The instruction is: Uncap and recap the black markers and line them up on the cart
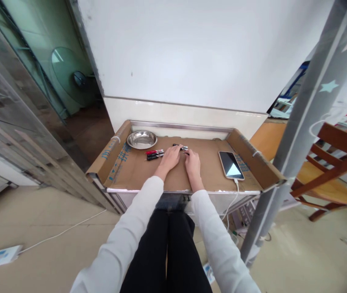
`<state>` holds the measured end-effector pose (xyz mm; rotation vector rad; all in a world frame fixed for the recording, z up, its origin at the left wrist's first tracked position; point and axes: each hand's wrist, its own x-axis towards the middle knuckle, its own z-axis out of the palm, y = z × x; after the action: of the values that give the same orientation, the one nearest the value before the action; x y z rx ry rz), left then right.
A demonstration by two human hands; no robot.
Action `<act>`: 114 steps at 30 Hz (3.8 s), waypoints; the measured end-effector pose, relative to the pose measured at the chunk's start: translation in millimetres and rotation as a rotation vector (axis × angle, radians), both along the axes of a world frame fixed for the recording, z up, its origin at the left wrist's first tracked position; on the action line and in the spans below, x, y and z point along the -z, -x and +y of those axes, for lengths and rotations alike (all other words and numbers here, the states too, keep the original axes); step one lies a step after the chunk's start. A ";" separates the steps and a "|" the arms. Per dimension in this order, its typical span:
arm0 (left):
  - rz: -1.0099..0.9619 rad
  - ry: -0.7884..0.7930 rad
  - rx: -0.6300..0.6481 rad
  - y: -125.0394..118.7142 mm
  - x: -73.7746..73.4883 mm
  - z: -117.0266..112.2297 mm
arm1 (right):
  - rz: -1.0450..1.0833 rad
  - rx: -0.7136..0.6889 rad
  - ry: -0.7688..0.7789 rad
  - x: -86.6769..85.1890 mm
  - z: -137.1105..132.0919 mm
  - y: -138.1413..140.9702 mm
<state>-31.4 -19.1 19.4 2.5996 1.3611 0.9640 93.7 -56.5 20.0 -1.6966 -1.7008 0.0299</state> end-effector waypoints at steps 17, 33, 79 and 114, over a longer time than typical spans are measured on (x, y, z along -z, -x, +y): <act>0.102 -0.022 -0.062 4.6 -5.9 -16.8 | -0.051 0.221 0.002 -3.8 -7.7 -2.4; -0.062 -0.029 -0.165 14.7 -13.9 -28.3 | -0.118 -0.307 -0.093 1.8 -3.8 -0.6; 0.100 0.026 -0.562 19.7 -10.8 -45.9 | -0.280 0.217 0.034 9.6 21.2 7.3; -0.406 0.151 0.060 1.8 -6.0 1.8 | -0.101 -0.134 -0.022 0.2 22.8 3.8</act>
<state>-33.2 -17.4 25.4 2.1666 1.1908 1.2390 89.9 -33.7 19.8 -1.5899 -1.8803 -0.0122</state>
